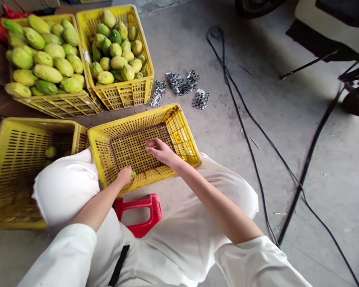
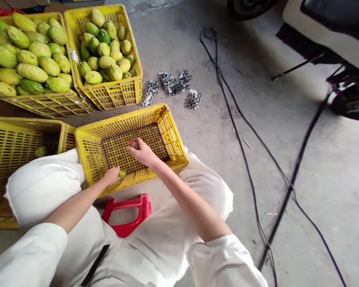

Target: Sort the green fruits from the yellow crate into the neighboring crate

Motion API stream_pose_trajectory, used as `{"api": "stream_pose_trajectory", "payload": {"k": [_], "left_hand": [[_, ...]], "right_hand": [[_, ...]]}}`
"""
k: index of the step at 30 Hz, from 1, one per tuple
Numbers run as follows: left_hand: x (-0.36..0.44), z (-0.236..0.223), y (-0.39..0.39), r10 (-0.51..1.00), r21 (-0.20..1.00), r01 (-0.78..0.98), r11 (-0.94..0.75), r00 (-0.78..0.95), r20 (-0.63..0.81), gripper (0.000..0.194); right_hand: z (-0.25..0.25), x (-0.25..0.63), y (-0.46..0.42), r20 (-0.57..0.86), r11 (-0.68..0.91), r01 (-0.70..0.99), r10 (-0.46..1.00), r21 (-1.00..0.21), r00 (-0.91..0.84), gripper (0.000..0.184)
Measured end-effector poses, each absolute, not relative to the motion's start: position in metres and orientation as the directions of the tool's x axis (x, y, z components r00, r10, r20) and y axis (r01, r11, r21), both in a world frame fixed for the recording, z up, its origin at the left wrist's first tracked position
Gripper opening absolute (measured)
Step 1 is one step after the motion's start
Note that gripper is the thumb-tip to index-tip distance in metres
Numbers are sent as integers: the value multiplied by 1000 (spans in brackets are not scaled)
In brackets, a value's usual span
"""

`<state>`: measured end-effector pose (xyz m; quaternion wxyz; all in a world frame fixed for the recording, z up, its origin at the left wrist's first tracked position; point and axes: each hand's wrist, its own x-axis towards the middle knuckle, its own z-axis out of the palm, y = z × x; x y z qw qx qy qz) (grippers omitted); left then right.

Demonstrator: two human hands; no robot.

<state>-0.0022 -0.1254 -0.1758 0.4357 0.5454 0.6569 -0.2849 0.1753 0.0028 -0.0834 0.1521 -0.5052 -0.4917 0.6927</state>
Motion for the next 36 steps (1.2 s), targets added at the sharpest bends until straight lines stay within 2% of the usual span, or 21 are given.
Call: {"api": "stream_pose_trajectory", "payload": {"k": [3,7,10,14,17,21,24,27,29,32,36], "left_hand": [[0,-180,-132,433,108,973,204,9,-901,44],[9,-176,-136,397,104,986,134,42,-917,43],[19,-164,-133,435,84,993,79,42,-899,45],[36,-141,-127,534,97,995,-2,83,-842,34],[46,-123,-121,577,140,988,-59,148,-803,46],[42,-101,-107,649,164,980,-116,200,-734,45],[22,-87,-92,721,110,988,-109,155,-676,48],[-2,-75,-81,787,27,994,-109,103,-608,53],[-14,-70,-78,813,-3,994,-108,87,-576,56],[-23,-63,-80,803,25,994,-108,102,-587,56],[-23,-57,-84,789,66,987,-144,155,-594,57]], "right_hand": [[-85,175,3,-549,-469,286,699,-836,-459,29],[-87,177,4,-533,-446,293,707,-846,-464,32],[-86,179,4,-543,-441,319,705,-839,-456,33],[-85,179,4,-540,-418,346,710,-840,-453,29],[-87,181,5,-510,-356,382,724,-853,-464,24],[-87,190,6,-456,-156,529,734,-834,-503,23],[-89,200,0,-413,67,684,753,-726,-512,30],[-98,212,-15,-388,278,804,763,-525,-517,36],[-109,221,-31,-429,366,831,727,-419,-536,38],[-132,236,-56,-525,398,852,671,-341,-524,41],[-163,246,-81,-538,344,893,714,-289,-449,43]]}}
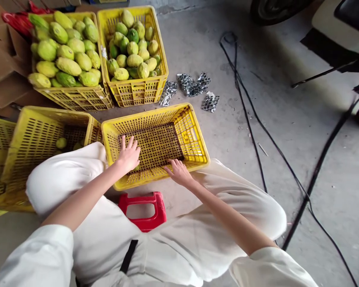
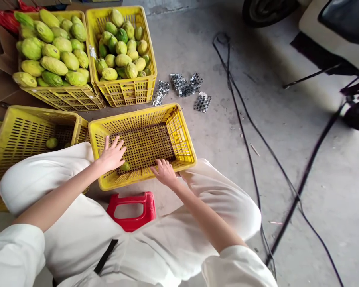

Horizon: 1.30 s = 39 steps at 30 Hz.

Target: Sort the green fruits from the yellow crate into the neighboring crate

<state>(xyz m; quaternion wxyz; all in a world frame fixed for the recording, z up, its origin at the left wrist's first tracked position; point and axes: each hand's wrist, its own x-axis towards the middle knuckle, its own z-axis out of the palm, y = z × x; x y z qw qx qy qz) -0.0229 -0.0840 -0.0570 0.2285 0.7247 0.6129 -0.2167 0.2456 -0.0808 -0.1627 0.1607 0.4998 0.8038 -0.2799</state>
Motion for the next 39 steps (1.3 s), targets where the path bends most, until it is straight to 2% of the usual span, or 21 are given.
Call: {"api": "stream_pose_trajectory", "payload": {"k": [6,10,14,19,27,34,39], "left_hand": [[-24,-50,-83,792,82,985,-151,170,-586,57],[-26,-42,-80,800,67,989,-132,146,-582,59],[-25,-34,-77,795,72,990,-118,138,-591,61],[-27,-33,-74,795,71,992,-107,128,-593,61],[-38,-28,-66,829,72,994,-81,107,-549,60],[-48,-25,-65,837,62,996,-69,92,-540,61],[-57,-27,-64,848,66,997,-43,71,-525,60]], "right_hand": [[-192,214,-106,-450,293,923,809,-250,-378,44],[-210,196,-125,-212,255,931,926,-261,-313,40],[-228,202,-132,19,322,891,943,-321,-333,34],[-239,208,-132,129,392,854,920,-342,-370,35],[-237,203,-122,106,392,851,919,-349,-380,38],[-222,204,-95,-95,306,893,930,-331,-354,43],[-216,205,-91,-130,326,893,916,-311,-380,42]]}}
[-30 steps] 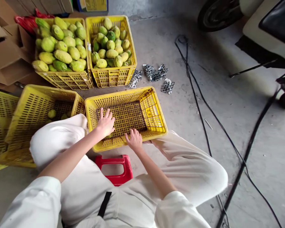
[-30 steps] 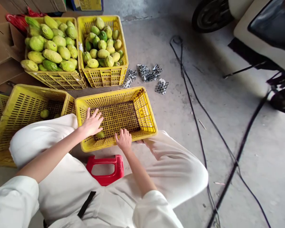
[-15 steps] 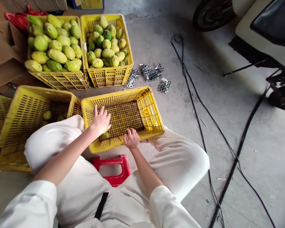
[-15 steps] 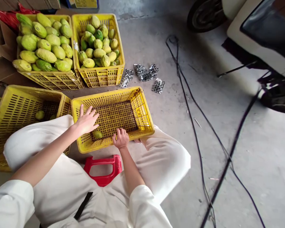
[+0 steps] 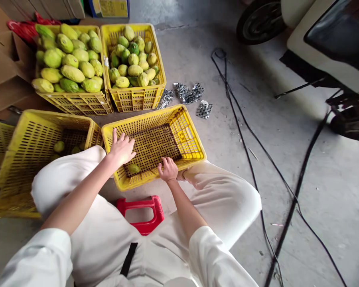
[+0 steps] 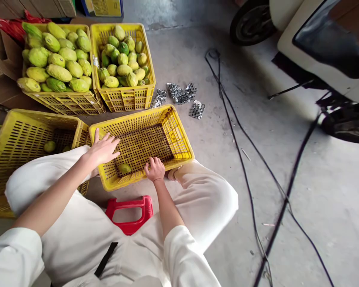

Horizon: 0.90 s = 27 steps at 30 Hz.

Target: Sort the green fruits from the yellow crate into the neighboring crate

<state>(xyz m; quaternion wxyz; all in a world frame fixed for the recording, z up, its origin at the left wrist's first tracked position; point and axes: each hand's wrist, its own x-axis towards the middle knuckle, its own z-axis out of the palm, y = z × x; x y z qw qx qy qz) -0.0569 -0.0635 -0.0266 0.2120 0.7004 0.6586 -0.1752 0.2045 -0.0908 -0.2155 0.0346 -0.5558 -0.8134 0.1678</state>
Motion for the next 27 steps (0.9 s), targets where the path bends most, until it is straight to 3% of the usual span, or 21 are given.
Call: {"api": "stream_pose_trajectory", "payload": {"k": [14,20,27], "left_hand": [[-61,-7,-57,847,31,999,-39,49,-529,60],[-57,-12,-53,860,81,995,-58,91,-502,57],[-50,-3,-59,816,102,993,-57,105,-568,56]], "right_hand": [[-214,206,-89,-162,347,904,906,-250,-392,40],[-216,205,-88,-180,335,911,907,-239,-381,40],[-215,203,-88,-220,307,927,910,-216,-352,37]]}}
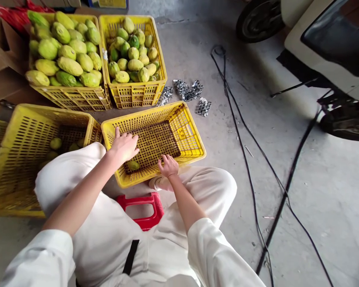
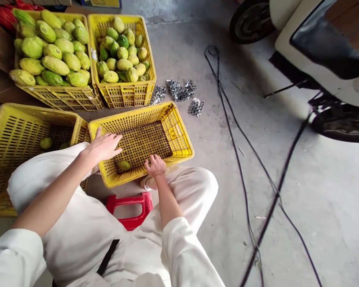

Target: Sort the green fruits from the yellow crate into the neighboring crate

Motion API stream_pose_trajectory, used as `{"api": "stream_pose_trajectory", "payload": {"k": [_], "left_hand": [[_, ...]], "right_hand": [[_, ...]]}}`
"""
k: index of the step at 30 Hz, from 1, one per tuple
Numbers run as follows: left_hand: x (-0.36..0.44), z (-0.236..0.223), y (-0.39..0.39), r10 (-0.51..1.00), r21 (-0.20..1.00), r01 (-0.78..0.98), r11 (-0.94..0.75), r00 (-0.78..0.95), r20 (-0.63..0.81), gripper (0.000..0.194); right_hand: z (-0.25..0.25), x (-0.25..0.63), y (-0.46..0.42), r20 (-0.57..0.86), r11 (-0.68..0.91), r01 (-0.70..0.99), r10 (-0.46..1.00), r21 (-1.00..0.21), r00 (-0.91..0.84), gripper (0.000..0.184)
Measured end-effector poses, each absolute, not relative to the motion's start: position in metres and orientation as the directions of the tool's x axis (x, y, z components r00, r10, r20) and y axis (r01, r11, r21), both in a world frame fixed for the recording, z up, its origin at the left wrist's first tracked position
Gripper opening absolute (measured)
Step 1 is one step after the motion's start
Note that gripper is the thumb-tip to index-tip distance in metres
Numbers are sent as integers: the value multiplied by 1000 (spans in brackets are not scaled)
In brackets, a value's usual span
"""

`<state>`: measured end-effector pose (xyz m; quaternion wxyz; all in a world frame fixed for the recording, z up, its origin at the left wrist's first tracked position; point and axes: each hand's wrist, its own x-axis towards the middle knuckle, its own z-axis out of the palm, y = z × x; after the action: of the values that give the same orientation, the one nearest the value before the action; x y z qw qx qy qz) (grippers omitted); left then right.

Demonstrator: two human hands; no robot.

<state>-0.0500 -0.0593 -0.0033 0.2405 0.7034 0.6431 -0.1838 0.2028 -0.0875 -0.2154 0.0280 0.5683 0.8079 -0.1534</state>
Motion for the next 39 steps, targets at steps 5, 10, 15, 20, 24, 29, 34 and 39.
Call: {"api": "stream_pose_trajectory", "payload": {"k": [5,10,15,20,24,29,34,39], "left_hand": [[-55,3,-64,817,-52,998,43,-65,-574,60],[-73,2,-64,807,-202,969,142,-231,-544,52],[-83,3,-55,814,-54,996,75,-93,-573,54],[-83,8,-49,768,73,997,34,21,-640,57],[-85,8,-49,770,38,998,42,-7,-639,54],[-86,7,-49,771,29,999,31,-6,-637,54],[-83,11,-48,771,45,999,30,5,-636,57],[-81,10,-47,764,65,997,34,16,-645,59]], "right_hand": [[-213,202,-88,-229,297,932,912,-205,-341,37],[-212,204,-89,-219,300,933,914,-200,-341,34],[-213,205,-89,-209,300,931,916,-208,-342,35],[-214,206,-90,-200,305,927,915,-220,-349,37],[-215,207,-90,-191,313,922,914,-228,-358,37],[-215,208,-90,-182,312,920,916,-235,-357,39],[-215,208,-91,-177,300,924,922,-237,-345,44],[-218,209,-92,-166,285,925,929,-252,-331,45]]}}
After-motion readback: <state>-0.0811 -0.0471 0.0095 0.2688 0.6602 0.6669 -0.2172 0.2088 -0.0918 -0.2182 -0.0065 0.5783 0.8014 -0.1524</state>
